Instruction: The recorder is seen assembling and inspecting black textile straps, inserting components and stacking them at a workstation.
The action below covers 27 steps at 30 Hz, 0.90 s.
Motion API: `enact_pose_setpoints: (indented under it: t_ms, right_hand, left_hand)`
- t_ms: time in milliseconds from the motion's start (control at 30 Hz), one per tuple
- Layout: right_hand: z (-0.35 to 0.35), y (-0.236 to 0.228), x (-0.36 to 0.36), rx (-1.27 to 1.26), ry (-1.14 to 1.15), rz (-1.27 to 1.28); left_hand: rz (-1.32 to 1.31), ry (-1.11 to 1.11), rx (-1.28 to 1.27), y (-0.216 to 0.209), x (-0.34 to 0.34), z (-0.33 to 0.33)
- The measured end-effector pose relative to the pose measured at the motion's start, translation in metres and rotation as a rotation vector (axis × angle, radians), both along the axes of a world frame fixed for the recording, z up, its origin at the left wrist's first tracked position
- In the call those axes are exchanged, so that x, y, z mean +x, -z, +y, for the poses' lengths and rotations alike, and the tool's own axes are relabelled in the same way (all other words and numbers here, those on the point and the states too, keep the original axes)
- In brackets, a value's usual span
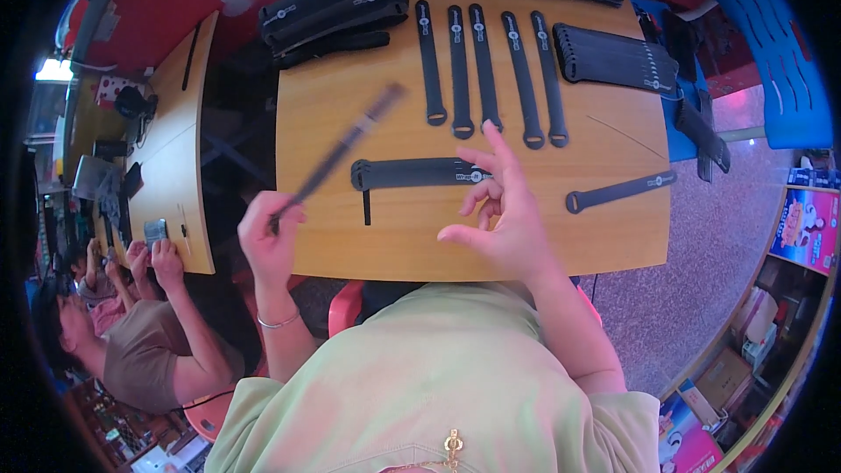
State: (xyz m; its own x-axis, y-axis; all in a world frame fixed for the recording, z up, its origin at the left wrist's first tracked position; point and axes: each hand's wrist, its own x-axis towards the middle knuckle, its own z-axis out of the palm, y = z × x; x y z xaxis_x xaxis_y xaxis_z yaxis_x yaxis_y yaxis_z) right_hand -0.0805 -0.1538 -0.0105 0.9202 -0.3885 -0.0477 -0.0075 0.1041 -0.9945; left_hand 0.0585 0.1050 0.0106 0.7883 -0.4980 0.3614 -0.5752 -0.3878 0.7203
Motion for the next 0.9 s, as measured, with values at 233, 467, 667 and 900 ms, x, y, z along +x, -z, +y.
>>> enact_pose_setpoints:
  t_ms: [233,467,667,900]
  right_hand:
    - [-0.020,0.011,-0.023,0.048,-0.076,0.033]
    - [-0.024,0.015,-0.033,0.081,-0.016,0.267]
    - [-0.023,0.026,-0.025,0.051,0.128,0.195]
    - [-0.029,0.036,-0.023,-0.057,0.142,0.216]
  left_hand:
    - [0.251,0.324,0.117,0.004,-0.017,-0.032]
    - [0.365,0.343,0.052,0.022,-0.013,-0.037]
    - [0.787,0.091,-0.125,0.041,-0.009,-0.026]
    - [0.847,0.047,-0.203,0.047,-0.003,-0.027]
